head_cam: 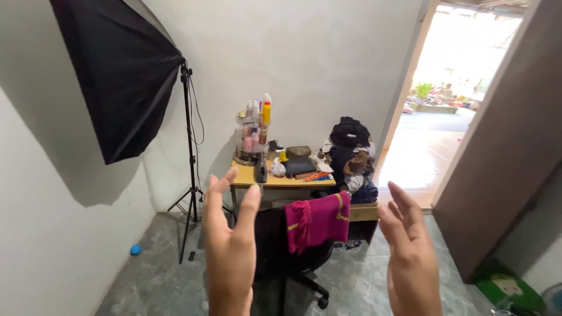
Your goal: Organizing various personal items including a box, pouch, and bag on a desk and shelf.
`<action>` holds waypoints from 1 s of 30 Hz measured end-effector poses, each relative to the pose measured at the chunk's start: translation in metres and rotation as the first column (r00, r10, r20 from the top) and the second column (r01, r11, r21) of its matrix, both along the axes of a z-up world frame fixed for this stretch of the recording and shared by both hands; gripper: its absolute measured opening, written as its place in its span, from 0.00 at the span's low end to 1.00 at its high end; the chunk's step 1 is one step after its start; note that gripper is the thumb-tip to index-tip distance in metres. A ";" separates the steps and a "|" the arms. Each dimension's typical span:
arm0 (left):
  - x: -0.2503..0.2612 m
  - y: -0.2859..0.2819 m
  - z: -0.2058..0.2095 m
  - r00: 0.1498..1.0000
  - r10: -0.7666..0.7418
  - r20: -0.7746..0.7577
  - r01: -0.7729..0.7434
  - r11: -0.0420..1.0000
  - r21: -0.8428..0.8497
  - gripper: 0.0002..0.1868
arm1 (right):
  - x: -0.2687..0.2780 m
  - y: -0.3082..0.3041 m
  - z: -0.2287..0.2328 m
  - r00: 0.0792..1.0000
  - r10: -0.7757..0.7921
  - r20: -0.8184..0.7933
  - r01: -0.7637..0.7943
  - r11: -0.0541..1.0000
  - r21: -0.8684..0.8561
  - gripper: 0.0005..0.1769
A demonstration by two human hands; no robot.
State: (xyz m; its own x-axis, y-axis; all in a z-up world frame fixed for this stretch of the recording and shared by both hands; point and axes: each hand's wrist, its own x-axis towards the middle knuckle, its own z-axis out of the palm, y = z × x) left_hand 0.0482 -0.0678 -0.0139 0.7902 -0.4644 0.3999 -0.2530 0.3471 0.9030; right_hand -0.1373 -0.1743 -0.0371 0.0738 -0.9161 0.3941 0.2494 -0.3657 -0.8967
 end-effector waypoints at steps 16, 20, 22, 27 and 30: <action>0.169 -0.384 -0.011 0.997 -0.070 -0.016 0.068 0.991 -0.116 0.28 | 0.203 -0.376 -0.042 0.998 -0.014 0.062 0.009 0.998 0.069 0.23; 0.220 -0.456 -0.043 0.999 -0.027 -0.038 0.028 0.999 0.038 0.27 | 0.270 -0.486 -0.076 0.997 0.063 -0.052 -0.055 0.988 0.147 0.21; 0.248 -0.488 -0.070 0.999 0.001 -0.039 0.004 0.993 0.119 0.26 | 0.305 -0.543 -0.103 0.986 0.127 -0.111 -0.104 0.976 0.191 0.21; 0.333 -0.576 -0.164 0.990 0.137 0.014 -0.138 0.982 0.130 0.26 | 0.416 -0.698 -0.175 0.846 0.193 -0.497 -0.122 0.977 0.173 0.24; 0.389 -0.631 -0.260 0.954 0.289 0.083 -0.299 0.941 0.160 0.27 | 0.508 -0.810 -0.289 0.428 0.117 -0.896 -0.081 0.993 0.090 0.32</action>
State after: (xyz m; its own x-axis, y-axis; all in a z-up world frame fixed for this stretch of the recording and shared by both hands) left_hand 0.4374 -0.6985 -0.2742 0.8800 -0.2789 0.3846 -0.3736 0.0936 0.9228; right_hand 0.3705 -0.9844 -0.3265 0.4607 -0.8873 0.0221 -0.6709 -0.3645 -0.6457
